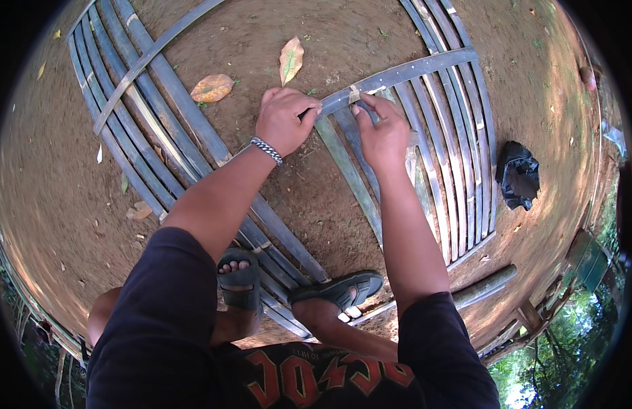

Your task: The person assembles a bamboo structure by placing bamboo strips across a frame and securing them with a hammer. They repeatedly position strips and hammer them into place.

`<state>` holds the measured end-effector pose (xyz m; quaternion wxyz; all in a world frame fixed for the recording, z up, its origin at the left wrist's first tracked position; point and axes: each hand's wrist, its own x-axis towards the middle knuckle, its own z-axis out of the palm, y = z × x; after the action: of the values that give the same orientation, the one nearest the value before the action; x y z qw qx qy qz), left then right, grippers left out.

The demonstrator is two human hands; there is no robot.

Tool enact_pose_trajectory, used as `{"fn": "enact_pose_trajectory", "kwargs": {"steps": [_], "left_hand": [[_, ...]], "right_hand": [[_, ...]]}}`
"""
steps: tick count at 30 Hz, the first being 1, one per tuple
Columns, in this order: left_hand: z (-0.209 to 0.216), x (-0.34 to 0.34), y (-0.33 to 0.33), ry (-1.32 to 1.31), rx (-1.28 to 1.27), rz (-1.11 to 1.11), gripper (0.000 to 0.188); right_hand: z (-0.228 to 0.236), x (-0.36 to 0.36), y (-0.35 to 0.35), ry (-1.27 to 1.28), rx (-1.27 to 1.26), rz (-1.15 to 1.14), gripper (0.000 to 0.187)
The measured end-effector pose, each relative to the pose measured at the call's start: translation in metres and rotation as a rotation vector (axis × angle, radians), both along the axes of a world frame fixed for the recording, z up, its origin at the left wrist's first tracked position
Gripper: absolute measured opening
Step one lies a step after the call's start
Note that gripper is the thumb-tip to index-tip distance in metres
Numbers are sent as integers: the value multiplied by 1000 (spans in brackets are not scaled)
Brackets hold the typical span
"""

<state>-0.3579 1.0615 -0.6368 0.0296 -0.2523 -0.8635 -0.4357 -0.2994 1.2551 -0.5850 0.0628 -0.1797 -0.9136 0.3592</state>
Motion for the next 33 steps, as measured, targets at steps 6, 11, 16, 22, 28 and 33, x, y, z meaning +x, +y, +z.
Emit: {"fn": "enact_pose_trajectory", "kwargs": {"steps": [6, 11, 16, 22, 28, 33], "left_hand": [[-3, -1, -4, 21, -27, -32, 4], [-1, -2, -2, 32, -40, -44, 5], [0, 6, -4, 21, -92, 14, 6], [-2, 10, -3, -50, -95, 53, 7], [-2, 6, -4, -20, -77, 22, 7], [0, 6, 1, -23, -91, 23, 8]], "right_hand": [[-18, -35, -16, -6, 297, 99, 41], [-47, -59, -26, -96, 467, 41, 54], [-57, -57, -29, -143, 496, 69, 52], [-56, -56, -28, -166, 483, 72, 53], [-53, -58, -27, -173, 446, 64, 53], [-49, -55, -21, -122, 336, 73, 59]]}}
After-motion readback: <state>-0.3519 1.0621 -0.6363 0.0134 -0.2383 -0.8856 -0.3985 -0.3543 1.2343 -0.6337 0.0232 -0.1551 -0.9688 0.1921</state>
